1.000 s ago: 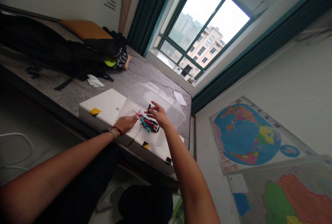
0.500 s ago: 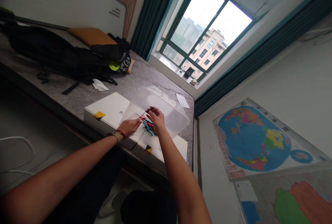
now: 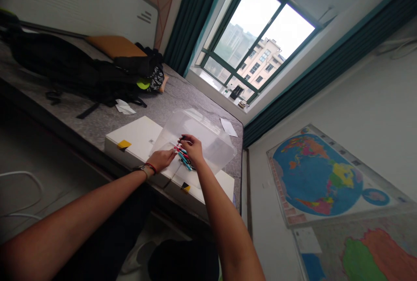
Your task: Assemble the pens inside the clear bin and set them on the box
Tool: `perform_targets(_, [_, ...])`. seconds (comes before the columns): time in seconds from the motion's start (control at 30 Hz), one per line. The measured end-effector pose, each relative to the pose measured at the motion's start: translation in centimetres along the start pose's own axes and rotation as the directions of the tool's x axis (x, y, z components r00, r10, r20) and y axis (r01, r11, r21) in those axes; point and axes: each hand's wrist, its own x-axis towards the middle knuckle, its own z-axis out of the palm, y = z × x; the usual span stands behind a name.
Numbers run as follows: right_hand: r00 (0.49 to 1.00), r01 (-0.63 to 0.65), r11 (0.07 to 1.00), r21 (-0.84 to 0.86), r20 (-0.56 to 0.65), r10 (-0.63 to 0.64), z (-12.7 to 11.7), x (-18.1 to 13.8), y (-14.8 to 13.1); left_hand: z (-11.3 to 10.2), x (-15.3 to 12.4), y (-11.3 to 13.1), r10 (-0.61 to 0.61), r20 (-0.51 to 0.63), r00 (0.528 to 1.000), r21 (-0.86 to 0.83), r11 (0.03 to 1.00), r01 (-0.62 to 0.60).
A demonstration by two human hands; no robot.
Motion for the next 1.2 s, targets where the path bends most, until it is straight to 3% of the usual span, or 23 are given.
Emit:
perform_targets(0.3, [0.999,-0.035,0.992,-0.118,0.005,0.036,0.1,0.1,4.0,0.2,0.0,-0.2,-0.002,-0.014,1.000,0.010,1.000,0.003])
perform_targets(0.53, [0.993,0.011,0.989,-0.145,-0.118,-0.029,0.8,-0.2,7.5,0.3,0.0,-0.4,0.004,0.004,1.000,0.019,1.000,-0.004])
perform_targets(0.83, [0.973,-0.099,0.982,-0.159,-0.223,0.061,1.9,-0.3,6.5,0.4,0.1,-0.4,0.009,-0.003,1.000,-0.009,1.000,-0.009])
perform_targets(1.0, [0.977,-0.069,0.973,-0.222,-0.213,0.021,2.1,0.0,6.3,0.2,0.1,-0.2,0.011,0.014,1.000,0.010,1.000,-0.011])
perform_targets(1.2, [0.944,-0.115,0.955,-0.274,-0.330,0.020,2.6,0.0,6.5,0.0,0.2,-0.3,-0.004,0.050,0.999,-0.020,1.000,0.005])
